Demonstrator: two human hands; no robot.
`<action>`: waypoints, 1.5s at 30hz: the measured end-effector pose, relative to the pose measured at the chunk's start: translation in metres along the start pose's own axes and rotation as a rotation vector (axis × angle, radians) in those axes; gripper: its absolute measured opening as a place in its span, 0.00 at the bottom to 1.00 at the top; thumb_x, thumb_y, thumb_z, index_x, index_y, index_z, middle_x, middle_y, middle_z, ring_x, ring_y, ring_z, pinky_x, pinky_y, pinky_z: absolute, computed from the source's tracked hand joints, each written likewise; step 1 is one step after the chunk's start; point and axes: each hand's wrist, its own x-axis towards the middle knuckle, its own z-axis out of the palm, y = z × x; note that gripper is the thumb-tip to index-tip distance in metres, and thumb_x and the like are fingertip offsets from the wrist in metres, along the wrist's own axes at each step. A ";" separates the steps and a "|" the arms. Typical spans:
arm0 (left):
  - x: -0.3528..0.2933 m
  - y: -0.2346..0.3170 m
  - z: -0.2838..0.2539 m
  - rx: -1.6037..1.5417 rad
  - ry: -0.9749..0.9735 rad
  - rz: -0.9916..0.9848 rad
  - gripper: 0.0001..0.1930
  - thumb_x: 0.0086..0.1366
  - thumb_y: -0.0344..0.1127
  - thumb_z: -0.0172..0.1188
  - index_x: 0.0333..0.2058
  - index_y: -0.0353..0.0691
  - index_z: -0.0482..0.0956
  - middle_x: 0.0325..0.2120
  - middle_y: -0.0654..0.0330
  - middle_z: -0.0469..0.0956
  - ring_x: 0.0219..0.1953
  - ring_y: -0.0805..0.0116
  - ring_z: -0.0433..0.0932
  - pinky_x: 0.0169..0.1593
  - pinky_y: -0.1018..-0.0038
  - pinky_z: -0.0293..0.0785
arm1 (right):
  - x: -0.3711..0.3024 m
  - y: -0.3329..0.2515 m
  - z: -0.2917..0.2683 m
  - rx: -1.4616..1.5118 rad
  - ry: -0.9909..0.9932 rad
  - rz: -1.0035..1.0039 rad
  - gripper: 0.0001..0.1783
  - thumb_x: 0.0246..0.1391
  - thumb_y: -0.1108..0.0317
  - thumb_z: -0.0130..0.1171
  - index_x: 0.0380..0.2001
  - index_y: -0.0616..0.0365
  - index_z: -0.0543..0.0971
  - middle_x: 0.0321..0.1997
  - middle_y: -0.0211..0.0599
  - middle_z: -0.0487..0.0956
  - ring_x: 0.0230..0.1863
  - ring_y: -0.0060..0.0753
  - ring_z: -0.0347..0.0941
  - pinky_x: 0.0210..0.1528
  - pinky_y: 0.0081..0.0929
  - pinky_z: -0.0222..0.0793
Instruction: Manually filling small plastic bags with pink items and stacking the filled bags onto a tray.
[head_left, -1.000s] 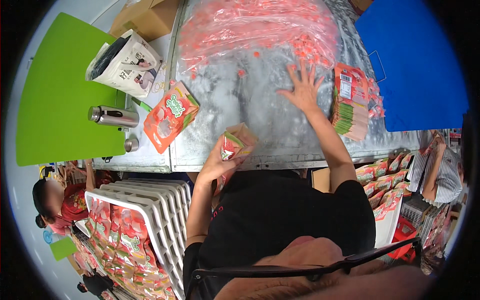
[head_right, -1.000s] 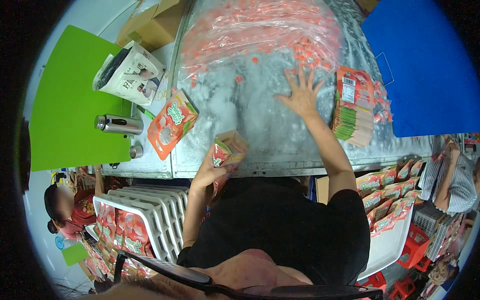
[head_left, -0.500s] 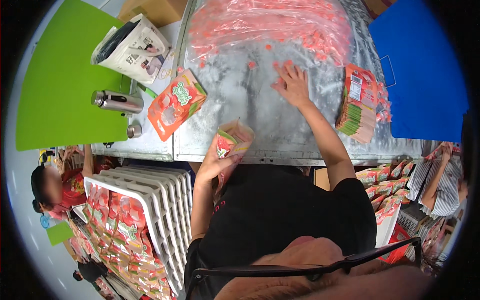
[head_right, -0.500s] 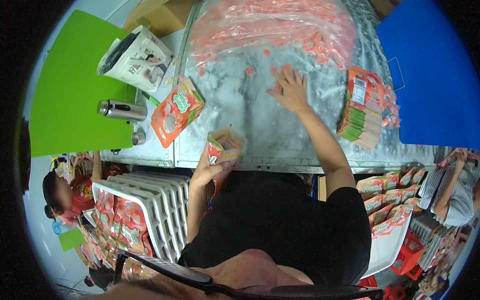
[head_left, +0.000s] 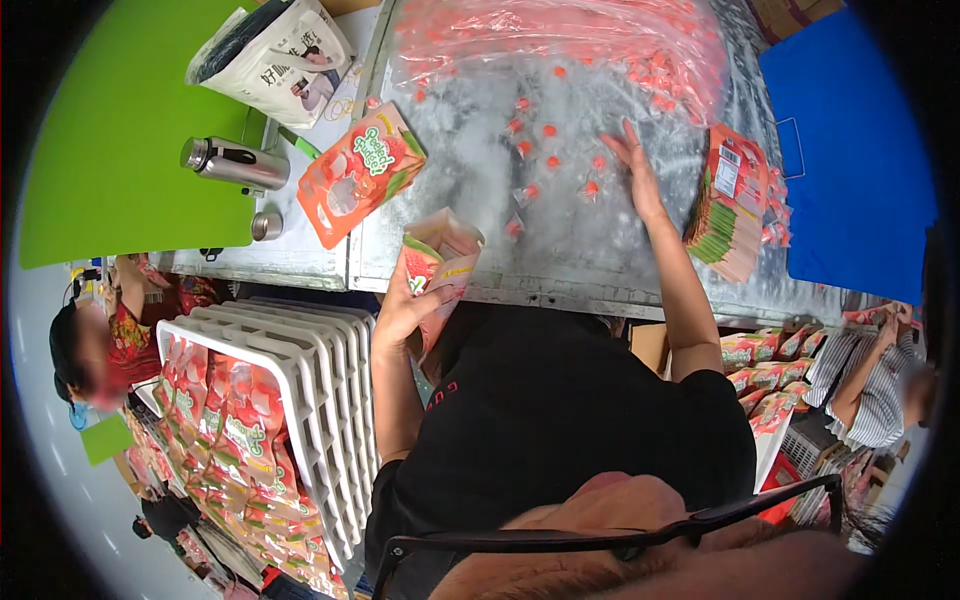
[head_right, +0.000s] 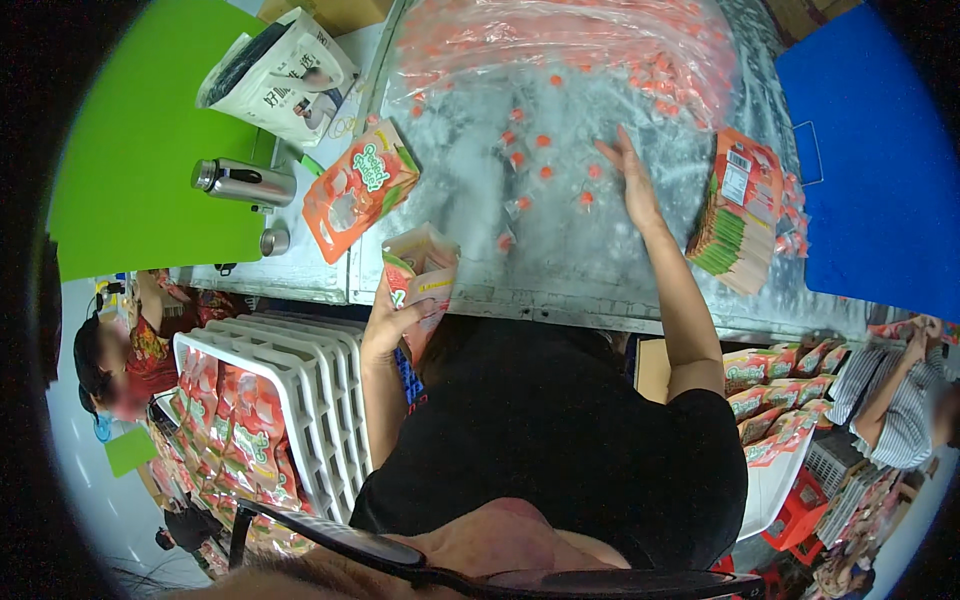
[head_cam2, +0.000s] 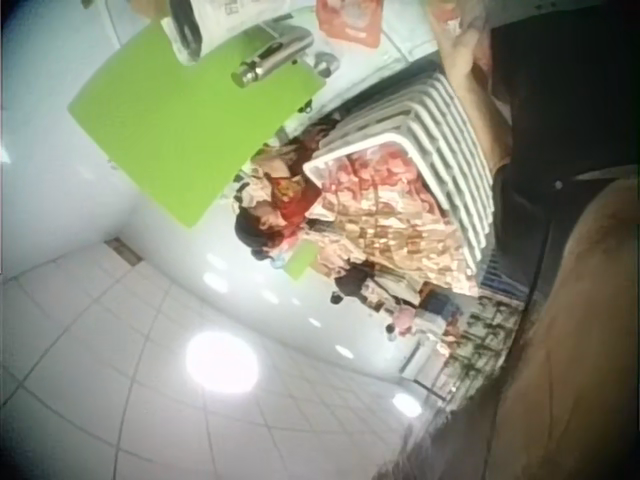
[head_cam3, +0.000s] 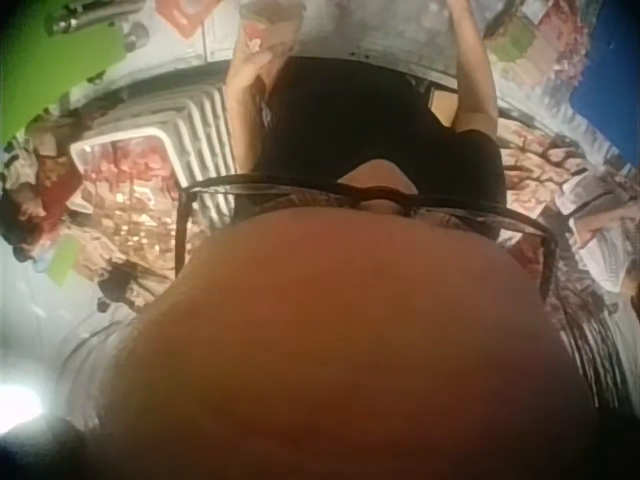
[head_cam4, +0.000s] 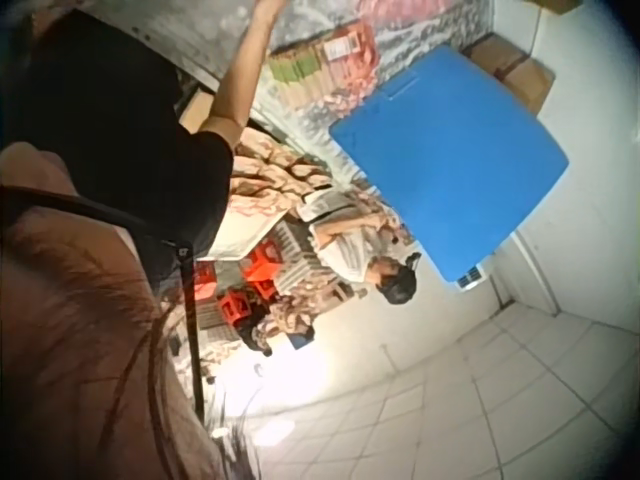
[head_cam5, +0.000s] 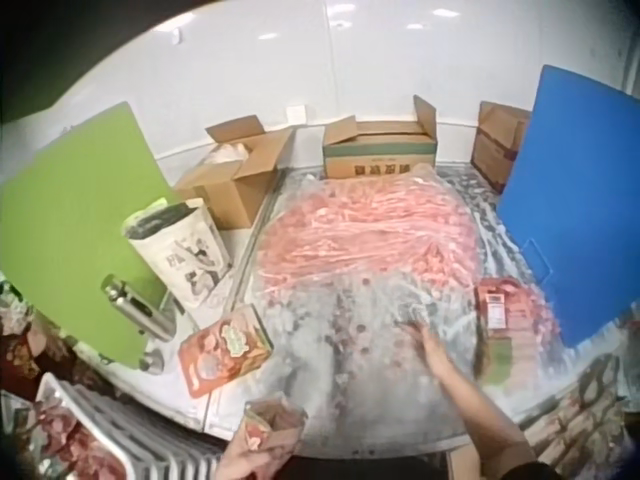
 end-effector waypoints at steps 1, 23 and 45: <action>-0.001 0.001 0.001 -0.005 0.009 -0.015 0.47 0.51 0.15 0.64 0.71 0.38 0.58 0.61 0.60 0.71 0.65 0.67 0.70 0.69 0.65 0.63 | -0.002 0.005 0.002 -0.050 -0.025 -0.011 0.43 0.72 0.37 0.35 0.78 0.53 0.50 0.72 0.39 0.72 0.80 0.49 0.49 0.81 0.40 0.33; -0.015 0.012 -0.007 0.083 0.116 0.004 0.42 0.52 0.21 0.68 0.68 0.36 0.63 0.57 0.60 0.73 0.60 0.66 0.71 0.66 0.64 0.65 | -0.028 -0.017 0.077 0.338 -0.195 0.077 0.35 0.62 0.61 0.59 0.72 0.48 0.68 0.76 0.41 0.66 0.79 0.53 0.53 0.80 0.49 0.39; 0.005 -0.008 0.011 0.703 0.185 0.198 0.46 0.45 0.21 0.69 0.67 0.41 0.66 0.57 0.48 0.74 0.62 0.51 0.73 0.67 0.60 0.67 | -0.056 -0.017 0.132 -0.553 -0.245 -0.637 0.23 0.49 0.69 0.71 0.51 0.51 0.82 0.38 0.35 0.78 0.38 0.43 0.77 0.39 0.38 0.76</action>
